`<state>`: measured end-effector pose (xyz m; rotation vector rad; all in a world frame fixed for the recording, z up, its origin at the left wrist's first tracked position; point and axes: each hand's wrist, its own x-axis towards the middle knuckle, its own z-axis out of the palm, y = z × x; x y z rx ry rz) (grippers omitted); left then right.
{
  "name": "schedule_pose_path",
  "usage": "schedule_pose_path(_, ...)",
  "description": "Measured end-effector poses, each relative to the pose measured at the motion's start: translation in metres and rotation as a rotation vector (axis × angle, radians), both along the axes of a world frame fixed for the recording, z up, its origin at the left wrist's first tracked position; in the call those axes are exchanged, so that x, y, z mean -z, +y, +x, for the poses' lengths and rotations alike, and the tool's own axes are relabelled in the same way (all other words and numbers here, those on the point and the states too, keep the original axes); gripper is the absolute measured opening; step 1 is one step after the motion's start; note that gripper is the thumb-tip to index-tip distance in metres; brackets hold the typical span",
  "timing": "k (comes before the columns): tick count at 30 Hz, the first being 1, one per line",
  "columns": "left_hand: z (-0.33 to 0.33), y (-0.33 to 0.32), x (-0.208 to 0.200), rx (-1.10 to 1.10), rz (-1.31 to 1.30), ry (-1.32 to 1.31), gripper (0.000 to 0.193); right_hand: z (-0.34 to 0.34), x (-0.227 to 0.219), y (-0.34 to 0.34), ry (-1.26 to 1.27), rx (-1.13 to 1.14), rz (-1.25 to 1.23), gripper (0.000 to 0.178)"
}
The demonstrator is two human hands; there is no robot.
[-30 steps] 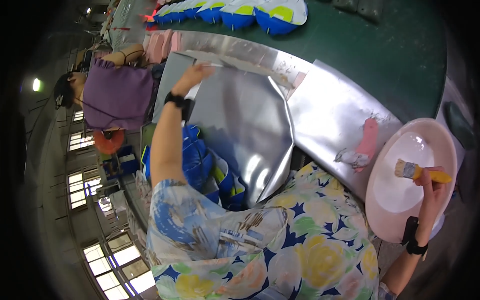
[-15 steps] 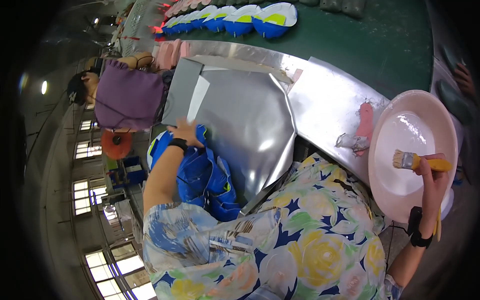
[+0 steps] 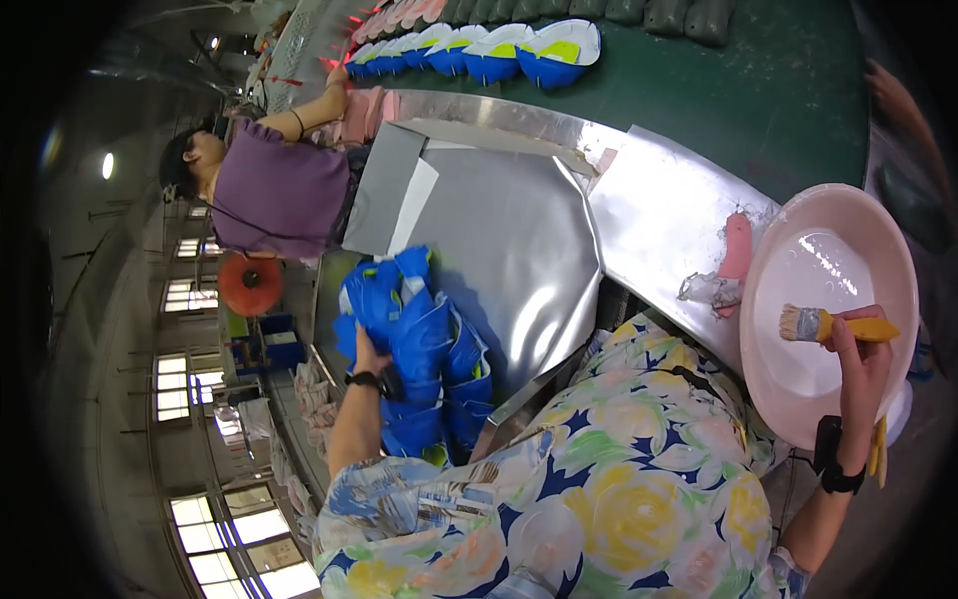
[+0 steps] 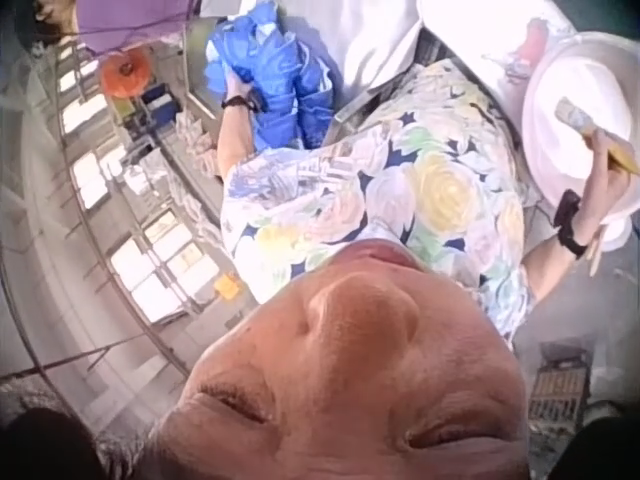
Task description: Applying glue or adhesive to the inside of footwear uppers using a brush at a factory assembly line.
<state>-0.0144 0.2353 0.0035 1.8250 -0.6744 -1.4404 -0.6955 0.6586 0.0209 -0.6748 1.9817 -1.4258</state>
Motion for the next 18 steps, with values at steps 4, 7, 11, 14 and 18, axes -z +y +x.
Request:
schedule_pose_path(4, -0.049, -0.055, -0.001, 0.043, -0.074, -0.224, 0.056, -0.004, 0.001, 0.005, -0.027, -0.002, -0.057, 0.018)
schedule_pose_path(7, -0.166, -0.088, -0.001, 0.254, -0.073, -0.412, 0.037, 0.004, -0.007, 0.007, -0.018, 0.051, -0.070, 0.013)
schedule_pose_path(11, -0.236, -0.118, -0.036, 1.007, -0.631, -1.525, 0.049, 0.012, -0.015, 0.011, -0.008, 0.094, -0.053, 0.012)
schedule_pose_path(14, -0.344, -0.067, -0.115, 1.257, -1.055, -1.648, 0.037, 0.018, -0.013, 0.029, -0.006, 0.154, -0.077, 0.014)
schedule_pose_path(18, -0.413, -0.035, -0.137, 1.397, -0.625, -0.445, 0.029, 0.018, -0.010, 0.023, -0.003, 0.165, -0.050, 0.016)
